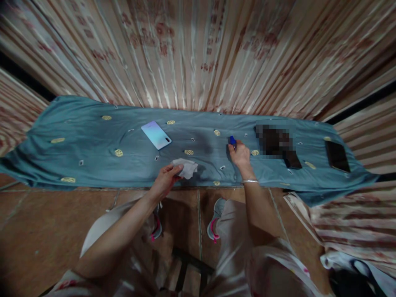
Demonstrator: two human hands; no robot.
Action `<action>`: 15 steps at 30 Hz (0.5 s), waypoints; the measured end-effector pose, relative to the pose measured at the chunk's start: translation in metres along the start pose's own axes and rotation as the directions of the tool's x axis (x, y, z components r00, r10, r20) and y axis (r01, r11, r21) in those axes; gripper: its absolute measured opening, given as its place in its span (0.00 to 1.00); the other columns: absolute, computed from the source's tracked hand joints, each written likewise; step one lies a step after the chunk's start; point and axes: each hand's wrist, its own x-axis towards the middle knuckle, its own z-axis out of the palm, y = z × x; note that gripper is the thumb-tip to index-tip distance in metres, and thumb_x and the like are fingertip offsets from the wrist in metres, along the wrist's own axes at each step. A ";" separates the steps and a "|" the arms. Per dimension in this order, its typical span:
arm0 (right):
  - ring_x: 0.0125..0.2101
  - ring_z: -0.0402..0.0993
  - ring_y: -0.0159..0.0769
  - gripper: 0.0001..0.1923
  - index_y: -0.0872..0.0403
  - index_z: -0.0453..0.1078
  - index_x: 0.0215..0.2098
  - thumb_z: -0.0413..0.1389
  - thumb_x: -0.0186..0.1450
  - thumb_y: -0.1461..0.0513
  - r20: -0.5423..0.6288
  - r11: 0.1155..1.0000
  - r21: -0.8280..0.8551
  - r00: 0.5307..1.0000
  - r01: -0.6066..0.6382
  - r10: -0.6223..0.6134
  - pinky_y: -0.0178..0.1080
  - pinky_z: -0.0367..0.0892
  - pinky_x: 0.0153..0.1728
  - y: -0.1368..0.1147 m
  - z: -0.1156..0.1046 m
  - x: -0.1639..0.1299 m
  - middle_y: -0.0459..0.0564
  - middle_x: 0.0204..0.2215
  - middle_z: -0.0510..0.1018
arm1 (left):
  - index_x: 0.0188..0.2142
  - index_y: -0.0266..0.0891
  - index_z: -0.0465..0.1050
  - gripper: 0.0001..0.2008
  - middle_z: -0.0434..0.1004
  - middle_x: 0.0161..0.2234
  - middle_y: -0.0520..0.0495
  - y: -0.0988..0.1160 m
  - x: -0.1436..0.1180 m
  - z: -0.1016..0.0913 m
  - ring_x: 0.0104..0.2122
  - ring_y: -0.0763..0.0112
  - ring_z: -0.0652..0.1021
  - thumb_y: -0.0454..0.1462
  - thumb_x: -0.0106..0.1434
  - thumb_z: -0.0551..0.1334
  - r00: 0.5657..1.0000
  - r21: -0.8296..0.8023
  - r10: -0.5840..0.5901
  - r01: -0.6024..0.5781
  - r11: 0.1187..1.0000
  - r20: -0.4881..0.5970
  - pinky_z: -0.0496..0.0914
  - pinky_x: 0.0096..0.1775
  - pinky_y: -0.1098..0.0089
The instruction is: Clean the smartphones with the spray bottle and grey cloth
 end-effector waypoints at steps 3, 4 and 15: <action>0.33 0.79 0.36 0.11 0.50 0.72 0.44 0.54 0.65 0.57 0.188 0.972 0.228 0.982 -0.051 0.007 0.38 0.76 0.34 -0.024 0.003 -0.023 0.49 0.35 0.83 | 0.32 0.38 0.82 0.18 0.84 0.32 0.48 0.002 0.002 0.000 0.31 0.68 0.79 0.43 0.43 0.79 0.999 -0.019 0.004 -0.005 1.000 -0.032 0.71 0.35 0.69; 0.31 0.79 0.35 0.16 0.49 0.71 0.50 0.54 0.64 0.57 0.318 0.894 0.426 0.948 -0.137 -0.006 0.37 0.75 0.32 -0.033 0.005 -0.033 0.49 0.37 0.84 | 0.32 0.38 0.82 0.18 0.84 0.32 0.48 0.004 0.002 0.001 0.31 0.68 0.79 0.42 0.43 0.79 0.999 -0.027 0.007 -0.008 1.000 -0.043 0.71 0.34 0.69; 0.23 0.71 0.31 0.34 0.44 0.64 0.65 0.58 0.59 0.56 0.748 0.501 0.623 0.645 -0.601 -0.157 0.32 0.68 0.23 -0.071 0.016 -0.103 0.48 0.37 0.84 | 0.33 0.38 0.80 0.16 0.83 0.32 0.50 0.017 0.001 0.006 0.31 0.71 0.77 0.40 0.44 0.77 0.998 -0.076 0.054 -0.055 0.996 -0.021 0.70 0.35 0.70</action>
